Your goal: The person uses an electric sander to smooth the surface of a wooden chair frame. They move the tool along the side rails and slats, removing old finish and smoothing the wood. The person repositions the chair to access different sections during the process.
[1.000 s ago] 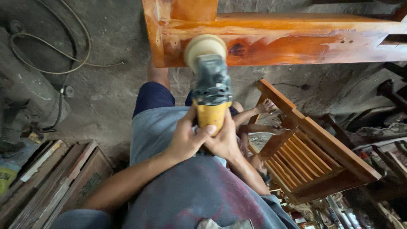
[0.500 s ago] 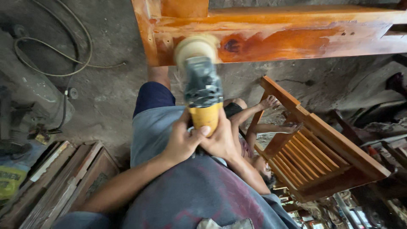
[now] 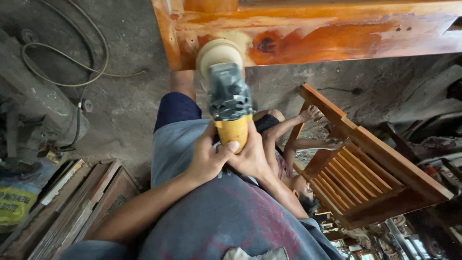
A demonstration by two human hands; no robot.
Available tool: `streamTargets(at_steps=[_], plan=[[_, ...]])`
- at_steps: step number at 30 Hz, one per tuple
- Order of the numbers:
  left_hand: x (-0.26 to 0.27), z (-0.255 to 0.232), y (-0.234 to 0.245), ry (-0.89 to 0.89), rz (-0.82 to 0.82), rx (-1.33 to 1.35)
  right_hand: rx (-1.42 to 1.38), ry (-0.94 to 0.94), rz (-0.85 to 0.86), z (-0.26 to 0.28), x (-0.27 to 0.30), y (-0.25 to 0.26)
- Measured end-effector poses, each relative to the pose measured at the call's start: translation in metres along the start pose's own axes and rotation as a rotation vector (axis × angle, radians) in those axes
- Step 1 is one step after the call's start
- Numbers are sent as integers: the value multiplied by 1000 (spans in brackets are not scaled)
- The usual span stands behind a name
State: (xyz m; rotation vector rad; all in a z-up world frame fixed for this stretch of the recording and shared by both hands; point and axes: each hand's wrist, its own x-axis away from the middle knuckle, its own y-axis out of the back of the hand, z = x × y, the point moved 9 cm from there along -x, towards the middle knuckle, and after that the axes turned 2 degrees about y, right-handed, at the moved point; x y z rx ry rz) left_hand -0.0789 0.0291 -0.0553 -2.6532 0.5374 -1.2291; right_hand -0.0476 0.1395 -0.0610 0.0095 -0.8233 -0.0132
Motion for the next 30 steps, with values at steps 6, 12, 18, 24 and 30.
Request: streamTargets(at_steps=[6,12,18,24,30], plan=[[-1,5,-6,24,23,-7,-65,-35,-48,-6,5,8],[8,16,4,58,-26,-23,-53,167,16,8,4,-6],[5,17,-1,20,7,-49,0,-15,-61,-6,6,6],[8,24,1,35,18,0,-38,146,-42,-2,10,-3],[3,22,-5,36,57,-77,-7,-5,-127,-27,16,7]])
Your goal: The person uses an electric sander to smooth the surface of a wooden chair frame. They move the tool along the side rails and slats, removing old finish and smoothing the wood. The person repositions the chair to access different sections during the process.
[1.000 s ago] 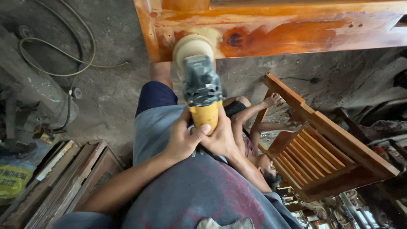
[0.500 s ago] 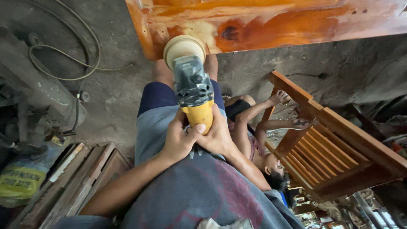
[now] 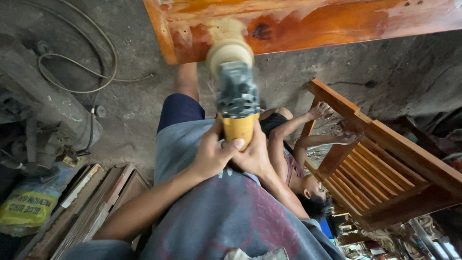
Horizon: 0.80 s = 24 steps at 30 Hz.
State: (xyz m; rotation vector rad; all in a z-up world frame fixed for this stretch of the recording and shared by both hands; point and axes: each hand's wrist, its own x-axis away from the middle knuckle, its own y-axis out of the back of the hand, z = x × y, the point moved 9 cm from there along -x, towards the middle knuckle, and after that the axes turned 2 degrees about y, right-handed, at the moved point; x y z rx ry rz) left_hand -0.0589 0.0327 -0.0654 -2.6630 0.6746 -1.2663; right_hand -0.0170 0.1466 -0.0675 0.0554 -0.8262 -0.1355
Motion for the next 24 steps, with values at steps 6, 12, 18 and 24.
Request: streamTargets(at_steps=[6,12,18,24], plan=[[12,5,12,25,-27,-49,25,107,20,6,2,-16],[29,19,22,-3,-32,-36,68,89,110,4,10,-28],[17,15,19,-28,-5,-29,-83,109,74,-1,3,-26],[3,5,10,-34,43,5,-9,162,15,6,-2,-12]])
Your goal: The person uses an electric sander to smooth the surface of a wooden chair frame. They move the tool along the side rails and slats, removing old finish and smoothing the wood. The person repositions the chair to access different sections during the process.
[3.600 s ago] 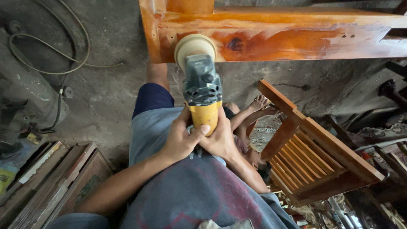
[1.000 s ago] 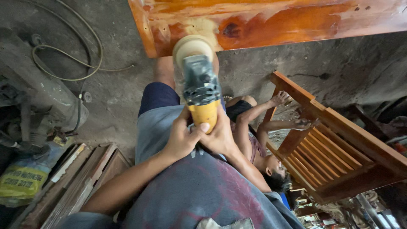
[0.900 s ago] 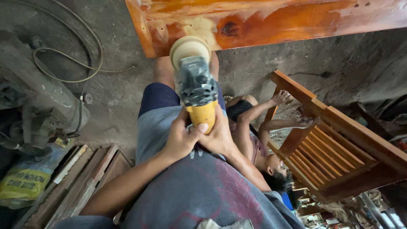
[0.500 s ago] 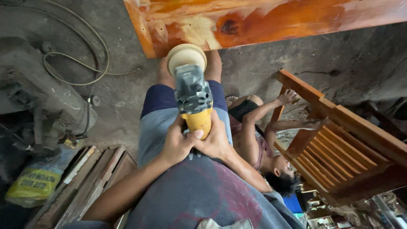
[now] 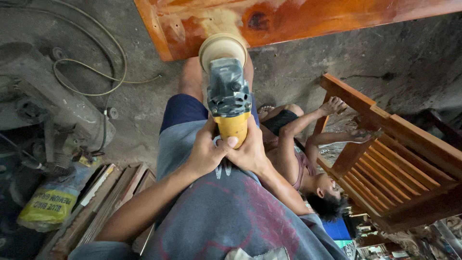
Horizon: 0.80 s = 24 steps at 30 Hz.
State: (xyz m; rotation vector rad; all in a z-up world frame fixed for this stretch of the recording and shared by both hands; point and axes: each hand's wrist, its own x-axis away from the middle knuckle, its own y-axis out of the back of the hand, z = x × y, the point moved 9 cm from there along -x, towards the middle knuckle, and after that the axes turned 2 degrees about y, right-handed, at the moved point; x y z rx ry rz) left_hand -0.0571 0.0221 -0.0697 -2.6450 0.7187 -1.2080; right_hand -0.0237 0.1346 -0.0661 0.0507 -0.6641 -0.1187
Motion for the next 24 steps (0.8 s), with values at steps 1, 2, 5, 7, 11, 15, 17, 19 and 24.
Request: streamTargets(at_steps=[1,2,5,7,11,15,17,19,24], plan=[[0,1,0,10,-4,-8,11,-24,6,-1,0,-1],[1,3,0,21,-9,-15,22,-48,11,-3,1,-2],[6,4,8,14,-55,-29,-16,-66,46,-6,-1,-10],[6,3,7,2,-49,-31,-11,-55,43,-5,0,-9],[-1,5,0,21,-25,-72,-2,-24,-2,-2,1,0],[5,1,6,2,-55,-32,101,-92,20,-7,-2,-6],[11,0,13,0,-98,-67,70,-58,47,-4,-2,-13],[10,3,11,11,-78,-42,71,-20,37,0,-2,-12],[-7,8,-15,51,6,-15,-62,-98,-84,-5,5,16]])
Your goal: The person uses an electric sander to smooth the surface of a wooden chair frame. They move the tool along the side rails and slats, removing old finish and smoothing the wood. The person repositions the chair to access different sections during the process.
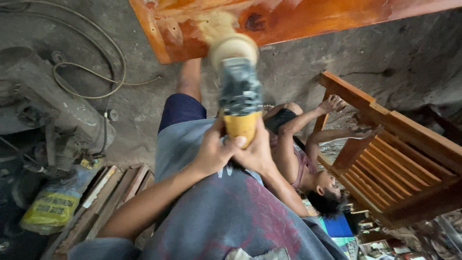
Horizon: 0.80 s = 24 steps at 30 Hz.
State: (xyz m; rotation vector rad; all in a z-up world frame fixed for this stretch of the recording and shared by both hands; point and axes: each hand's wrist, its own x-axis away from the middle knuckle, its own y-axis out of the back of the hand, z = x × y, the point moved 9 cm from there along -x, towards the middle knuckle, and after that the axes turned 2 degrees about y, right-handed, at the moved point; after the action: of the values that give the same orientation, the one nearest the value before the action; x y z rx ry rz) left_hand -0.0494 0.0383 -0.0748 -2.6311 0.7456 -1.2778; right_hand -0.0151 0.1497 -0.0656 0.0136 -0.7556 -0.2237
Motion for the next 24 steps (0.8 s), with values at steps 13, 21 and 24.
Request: streamTargets(at_steps=[13,21,24], plan=[[0,-14,13,-23,-39,-18,90,16,61,7,-10,-8],[-32,-38,-46,-117,144,-25,-1,72,-153,6,9,60],[-32,-43,-44,-173,120,12,9,32,-119,1,5,57]])
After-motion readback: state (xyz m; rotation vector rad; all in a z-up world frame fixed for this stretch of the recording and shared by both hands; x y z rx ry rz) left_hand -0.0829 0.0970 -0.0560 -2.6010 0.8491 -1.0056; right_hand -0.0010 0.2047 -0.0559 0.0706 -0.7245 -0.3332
